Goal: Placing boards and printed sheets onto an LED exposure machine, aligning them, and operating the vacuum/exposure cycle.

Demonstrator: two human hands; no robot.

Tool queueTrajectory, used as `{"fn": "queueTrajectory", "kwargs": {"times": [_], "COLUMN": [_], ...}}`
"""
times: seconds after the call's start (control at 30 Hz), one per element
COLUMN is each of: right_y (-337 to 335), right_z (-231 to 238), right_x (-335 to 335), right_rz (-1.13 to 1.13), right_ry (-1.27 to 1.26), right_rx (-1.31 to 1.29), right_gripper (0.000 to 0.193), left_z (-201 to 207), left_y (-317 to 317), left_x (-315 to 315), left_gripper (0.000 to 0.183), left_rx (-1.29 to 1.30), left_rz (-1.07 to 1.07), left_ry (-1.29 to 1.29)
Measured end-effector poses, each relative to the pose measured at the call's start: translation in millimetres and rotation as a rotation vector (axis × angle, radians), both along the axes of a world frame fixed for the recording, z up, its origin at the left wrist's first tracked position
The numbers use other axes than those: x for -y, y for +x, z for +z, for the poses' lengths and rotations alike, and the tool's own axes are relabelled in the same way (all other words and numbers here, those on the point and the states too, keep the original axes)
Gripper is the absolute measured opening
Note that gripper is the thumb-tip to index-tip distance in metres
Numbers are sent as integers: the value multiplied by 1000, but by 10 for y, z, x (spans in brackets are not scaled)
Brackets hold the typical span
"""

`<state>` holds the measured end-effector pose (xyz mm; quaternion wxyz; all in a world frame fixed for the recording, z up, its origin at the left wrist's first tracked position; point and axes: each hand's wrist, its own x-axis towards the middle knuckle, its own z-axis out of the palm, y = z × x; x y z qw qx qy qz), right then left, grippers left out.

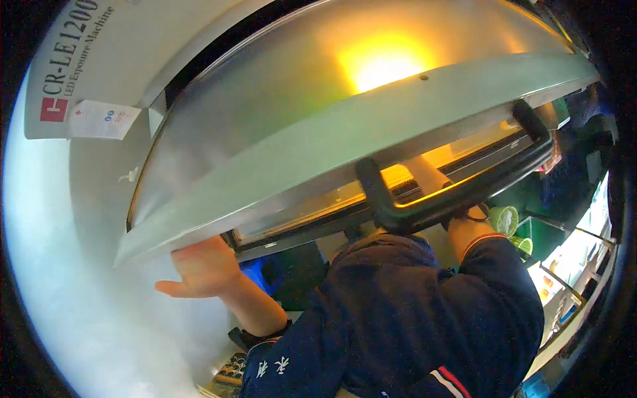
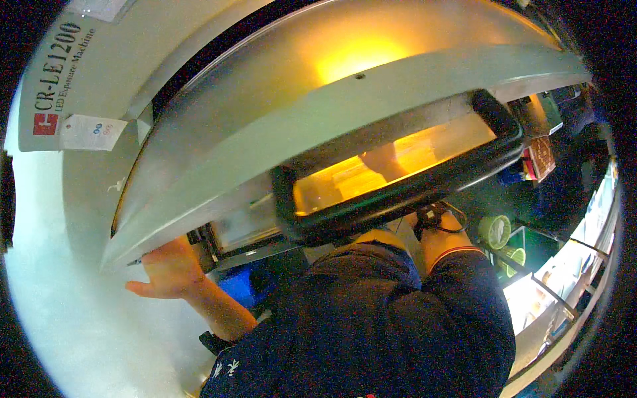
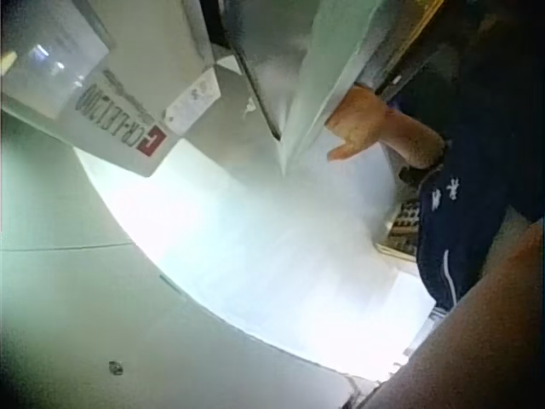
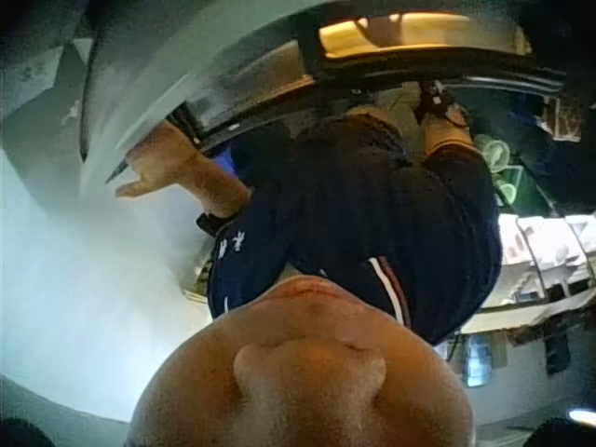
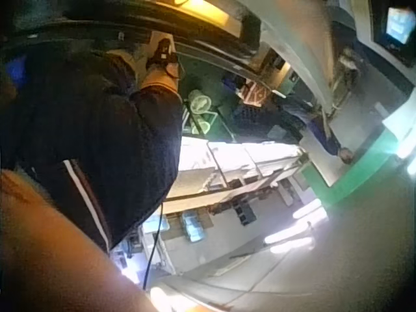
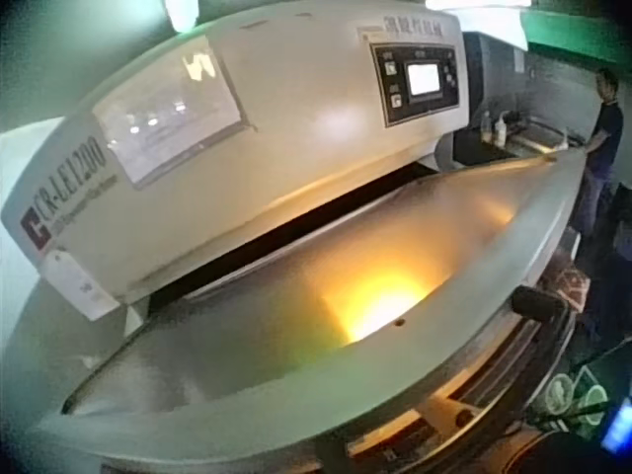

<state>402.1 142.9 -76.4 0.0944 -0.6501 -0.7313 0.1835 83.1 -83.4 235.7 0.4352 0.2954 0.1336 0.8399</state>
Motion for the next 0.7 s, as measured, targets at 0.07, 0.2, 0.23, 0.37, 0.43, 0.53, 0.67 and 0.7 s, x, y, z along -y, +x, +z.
{"fn": "queueTrajectory", "kwargs": {"times": [0.07,0.2,0.23,0.37,0.43,0.53,0.67,0.7], "right_y": [87,245,220,131,353,231,331,287], "right_z": [-33,-46,-27,-95,-402,23,290,31], "right_x": [-220,-404,-413,-484,-401,-136,748,1113], "right_rz": [-61,-167,-164,-234,-339,-296,-329,-429], "right_ry": [-14,-45,-62,-254,-318,-561,-1033,-938], "right_rx": [-26,-47,-54,155,68,-59,-500,-635], "right_gripper": [76,81,82,104,113,96,64,68], "left_z": [131,286,308,372,327,335,-52,-132], "left_y": [-65,-241,-296,-487,-464,-448,-394,-317], "left_x": [-99,-299,-306,-342,-610,-502,-916,-995], "left_gripper": [92,88,88,90,90,89,92,92], "left_rx": [-63,-57,-50,-128,-108,-199,-483,-441], "left_rz": [-135,-71,-59,-311,-318,-59,12,-63], "left_ry": [99,78,118,238,252,202,252,257]}}
